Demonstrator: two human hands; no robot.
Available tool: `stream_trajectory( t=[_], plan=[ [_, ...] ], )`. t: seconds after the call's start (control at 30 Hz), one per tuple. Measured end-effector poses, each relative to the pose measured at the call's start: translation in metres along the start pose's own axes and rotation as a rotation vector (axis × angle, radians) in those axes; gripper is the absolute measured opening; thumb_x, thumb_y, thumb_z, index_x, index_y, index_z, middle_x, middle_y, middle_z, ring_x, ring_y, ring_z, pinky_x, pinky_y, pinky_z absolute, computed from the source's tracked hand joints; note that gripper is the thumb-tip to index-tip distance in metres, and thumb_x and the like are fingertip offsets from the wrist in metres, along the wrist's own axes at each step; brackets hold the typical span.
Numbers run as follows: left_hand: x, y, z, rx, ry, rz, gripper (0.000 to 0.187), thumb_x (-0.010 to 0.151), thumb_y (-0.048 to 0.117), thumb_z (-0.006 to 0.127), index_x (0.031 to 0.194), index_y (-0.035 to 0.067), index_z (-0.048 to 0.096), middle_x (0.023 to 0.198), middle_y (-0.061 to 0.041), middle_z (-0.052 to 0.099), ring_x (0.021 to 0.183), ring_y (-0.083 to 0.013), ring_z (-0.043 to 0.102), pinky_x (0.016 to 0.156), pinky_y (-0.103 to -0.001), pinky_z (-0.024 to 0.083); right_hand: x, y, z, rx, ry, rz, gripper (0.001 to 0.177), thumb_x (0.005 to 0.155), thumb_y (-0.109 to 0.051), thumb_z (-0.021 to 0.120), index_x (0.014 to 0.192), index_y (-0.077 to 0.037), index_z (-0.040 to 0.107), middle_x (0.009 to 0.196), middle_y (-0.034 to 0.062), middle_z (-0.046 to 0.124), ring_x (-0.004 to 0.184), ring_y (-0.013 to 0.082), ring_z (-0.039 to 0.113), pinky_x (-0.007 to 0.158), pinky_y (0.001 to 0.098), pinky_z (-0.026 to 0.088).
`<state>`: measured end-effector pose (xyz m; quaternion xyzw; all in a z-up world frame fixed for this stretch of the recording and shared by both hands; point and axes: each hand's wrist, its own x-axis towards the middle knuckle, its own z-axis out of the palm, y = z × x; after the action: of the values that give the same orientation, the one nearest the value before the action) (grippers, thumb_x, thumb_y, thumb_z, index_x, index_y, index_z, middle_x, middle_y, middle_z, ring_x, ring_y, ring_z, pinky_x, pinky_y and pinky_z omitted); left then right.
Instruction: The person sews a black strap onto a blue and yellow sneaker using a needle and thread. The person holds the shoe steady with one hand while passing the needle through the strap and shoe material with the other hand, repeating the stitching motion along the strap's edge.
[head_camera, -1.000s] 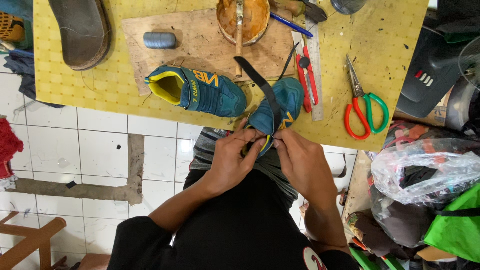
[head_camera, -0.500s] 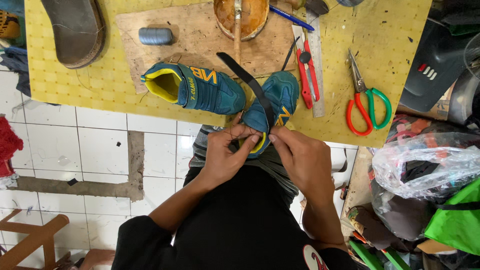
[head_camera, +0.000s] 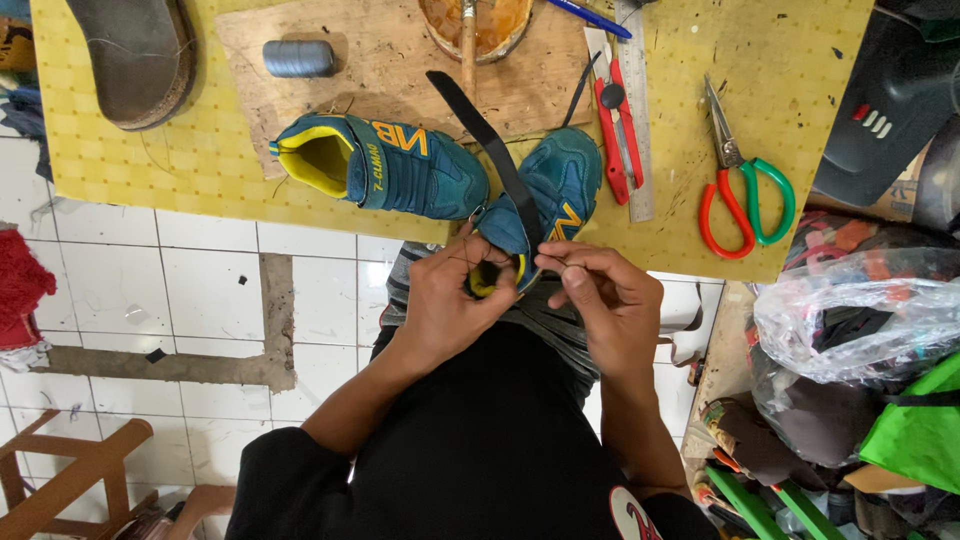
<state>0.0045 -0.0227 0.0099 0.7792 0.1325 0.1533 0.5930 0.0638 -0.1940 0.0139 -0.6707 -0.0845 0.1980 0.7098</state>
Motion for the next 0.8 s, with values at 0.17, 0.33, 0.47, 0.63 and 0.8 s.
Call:
stream_trajectory(
  t=[0.17, 0.33, 0.47, 0.63, 0.8],
  plan=[
    [0.000, -0.005, 0.000, 0.033, 0.014, 0.000, 0.015, 0.087, 0.009, 0.077, 0.078, 0.007, 0.065, 0.064, -0.016, 0.065, 0.060, -0.0354, 0.071, 0.062, -0.042, 0.061, 0.002, 0.003, 0.003, -0.093, 0.017, -0.040, 0.015, 0.101, -0.003, 0.065, 0.094, 0.010, 0.067, 0.101, 0.0265, 0.076, 0.091, 0.0358, 0.080, 0.063, 0.0356, 0.066],
    [-0.006, -0.006, 0.004, 0.044, 0.037, 0.009, 0.018, 0.087, 0.009, 0.079, 0.079, 0.006, 0.062, 0.067, -0.018, 0.066, 0.064, -0.0401, 0.071, 0.063, -0.044, 0.061, 0.008, 0.006, -0.015, -0.079, -0.057, 0.007, 0.016, 0.105, -0.007, 0.059, 0.100, 0.006, 0.065, 0.090, 0.0241, 0.075, 0.074, 0.0293, 0.079, 0.054, 0.0312, 0.062],
    [-0.004, -0.003, 0.004, 0.102, 0.002, 0.039, 0.012, 0.092, 0.005, 0.074, 0.085, 0.005, 0.064, 0.075, -0.017, 0.069, 0.072, -0.0403, 0.073, 0.070, -0.048, 0.063, 0.013, -0.015, -0.035, 0.037, -0.459, 0.213, 0.041, 0.093, -0.008, 0.069, 0.130, 0.004, 0.056, 0.092, 0.0197, 0.075, 0.054, 0.0113, 0.065, 0.043, 0.0218, 0.047],
    [-0.013, -0.019, 0.007, 0.143, -0.057, 0.053, 0.008, 0.098, 0.007, 0.069, 0.092, 0.004, 0.066, 0.080, -0.015, 0.067, 0.079, -0.0389, 0.074, 0.073, -0.049, 0.064, 0.014, -0.067, -0.025, -0.537, -0.549, 0.144, 0.050, 0.087, -0.010, 0.075, 0.131, 0.009, 0.059, 0.097, 0.0296, 0.080, 0.042, 0.0237, 0.064, 0.040, 0.0327, 0.045],
    [-0.014, -0.015, 0.011, 0.173, -0.070, 0.064, 0.008, 0.100, 0.007, 0.071, 0.099, 0.000, 0.069, 0.085, -0.016, 0.069, 0.084, -0.0414, 0.074, 0.072, -0.052, 0.065, -0.005, -0.059, -0.018, -1.076, -0.431, -0.199, 0.028, 0.098, -0.028, 0.072, 0.121, -0.013, 0.074, 0.107, 0.0077, 0.069, 0.097, 0.0292, 0.066, 0.083, 0.0372, 0.055]
  ],
)
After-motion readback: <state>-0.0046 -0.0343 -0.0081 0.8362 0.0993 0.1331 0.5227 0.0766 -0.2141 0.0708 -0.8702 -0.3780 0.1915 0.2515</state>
